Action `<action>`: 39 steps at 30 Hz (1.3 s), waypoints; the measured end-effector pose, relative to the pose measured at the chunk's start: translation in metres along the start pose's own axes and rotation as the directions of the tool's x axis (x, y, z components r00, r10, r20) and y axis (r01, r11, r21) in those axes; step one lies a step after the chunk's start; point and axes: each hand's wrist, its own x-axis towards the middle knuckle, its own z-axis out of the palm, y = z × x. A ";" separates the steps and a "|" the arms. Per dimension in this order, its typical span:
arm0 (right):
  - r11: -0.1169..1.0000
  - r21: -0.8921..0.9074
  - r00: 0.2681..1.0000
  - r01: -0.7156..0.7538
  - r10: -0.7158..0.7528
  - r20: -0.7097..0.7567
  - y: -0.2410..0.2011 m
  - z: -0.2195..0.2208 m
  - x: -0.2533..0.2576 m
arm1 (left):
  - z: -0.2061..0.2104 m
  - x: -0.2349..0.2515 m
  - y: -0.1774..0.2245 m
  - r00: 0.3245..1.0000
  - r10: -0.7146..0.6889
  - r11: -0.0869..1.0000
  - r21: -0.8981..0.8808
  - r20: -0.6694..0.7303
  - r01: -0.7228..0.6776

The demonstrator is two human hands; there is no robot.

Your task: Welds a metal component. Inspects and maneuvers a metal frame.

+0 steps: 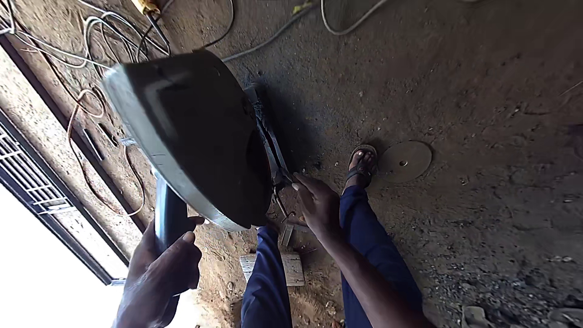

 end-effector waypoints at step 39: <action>0.326 0.704 0.742 0.631 -0.519 -0.425 -0.546 -0.346 -0.234 | 0.014 -0.410 0.171 0.157 0.939 0.243 -0.270 0.306 -0.931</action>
